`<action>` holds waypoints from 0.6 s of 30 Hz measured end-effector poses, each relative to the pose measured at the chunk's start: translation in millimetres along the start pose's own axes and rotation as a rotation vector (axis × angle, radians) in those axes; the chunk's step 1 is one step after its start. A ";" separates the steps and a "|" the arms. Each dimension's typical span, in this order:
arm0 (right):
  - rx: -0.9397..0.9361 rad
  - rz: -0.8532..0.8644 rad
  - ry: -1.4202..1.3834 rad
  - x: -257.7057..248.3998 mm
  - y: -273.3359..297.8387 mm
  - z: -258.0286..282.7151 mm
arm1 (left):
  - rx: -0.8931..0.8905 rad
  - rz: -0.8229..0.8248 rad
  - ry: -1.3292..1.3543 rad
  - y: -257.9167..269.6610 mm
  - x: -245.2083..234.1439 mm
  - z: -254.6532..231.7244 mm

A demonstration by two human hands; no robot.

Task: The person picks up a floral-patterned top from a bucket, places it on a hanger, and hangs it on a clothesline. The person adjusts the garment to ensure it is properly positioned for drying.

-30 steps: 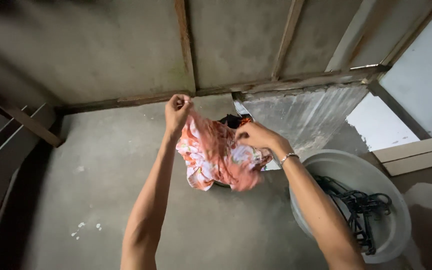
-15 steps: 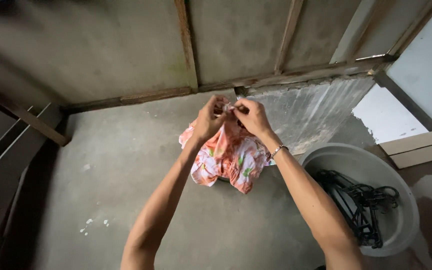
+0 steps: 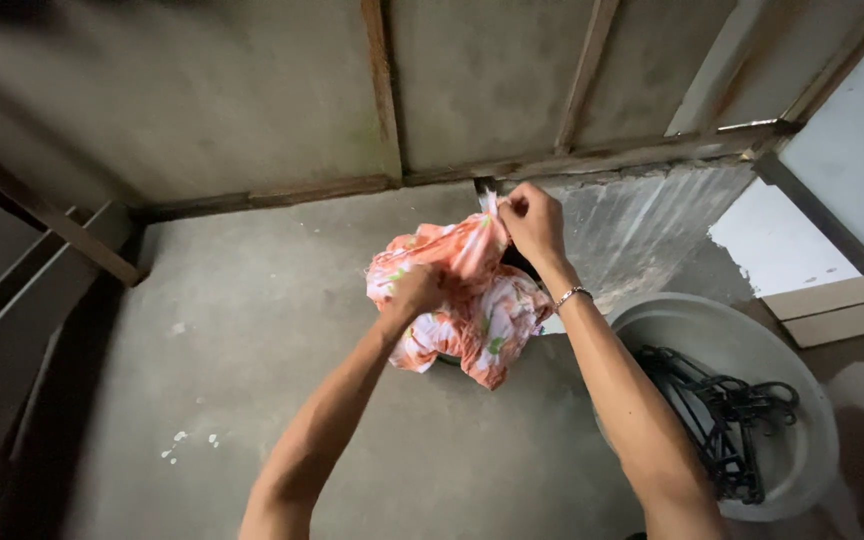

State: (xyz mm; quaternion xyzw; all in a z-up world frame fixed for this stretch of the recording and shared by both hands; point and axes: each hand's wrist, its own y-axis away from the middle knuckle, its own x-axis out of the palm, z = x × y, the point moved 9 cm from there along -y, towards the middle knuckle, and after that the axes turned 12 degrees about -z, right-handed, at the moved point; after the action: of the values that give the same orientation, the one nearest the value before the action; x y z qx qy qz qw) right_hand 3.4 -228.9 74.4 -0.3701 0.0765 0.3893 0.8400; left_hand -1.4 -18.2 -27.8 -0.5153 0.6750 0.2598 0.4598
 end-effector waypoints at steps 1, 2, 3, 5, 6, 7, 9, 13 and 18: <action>0.001 0.002 0.004 -0.8 2.7 -8.6 | 0.000 0.003 0.004 -5.9 10.9 17.6; -0.072 0.126 0.189 9.6 7.6 -15.0 | -0.027 0.003 -0.083 -12.1 21.2 39.4; -0.145 0.250 0.373 19.8 14.0 -23.4 | -0.054 0.004 -0.171 -18.1 31.3 61.2; -0.208 0.405 0.422 29.5 34.7 -24.3 | -0.055 -0.117 -0.307 -13.4 24.7 72.0; -0.272 0.557 0.468 40.7 50.1 -24.5 | -0.054 -0.239 -0.446 -10.2 14.7 77.5; -0.277 0.564 0.466 35.6 55.9 -8.7 | -0.062 -0.239 -0.445 9.5 -5.5 66.3; -0.257 0.788 0.387 36.0 83.3 19.3 | -0.174 0.030 -0.120 54.4 -19.3 50.6; -0.265 0.900 0.511 64.5 116.3 -1.4 | -0.281 0.037 -0.073 -0.3 83.8 139.9; -0.358 0.685 0.662 92.7 92.2 -51.7 | 0.024 -0.279 0.096 -32.3 37.9 117.3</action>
State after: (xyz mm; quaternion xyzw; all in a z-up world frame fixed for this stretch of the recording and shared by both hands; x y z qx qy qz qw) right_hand 9.7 -169.8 -53.0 -0.5652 0.3877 0.5113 0.5184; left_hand 68.5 50.4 -109.3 -0.6104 0.6210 0.1605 0.4648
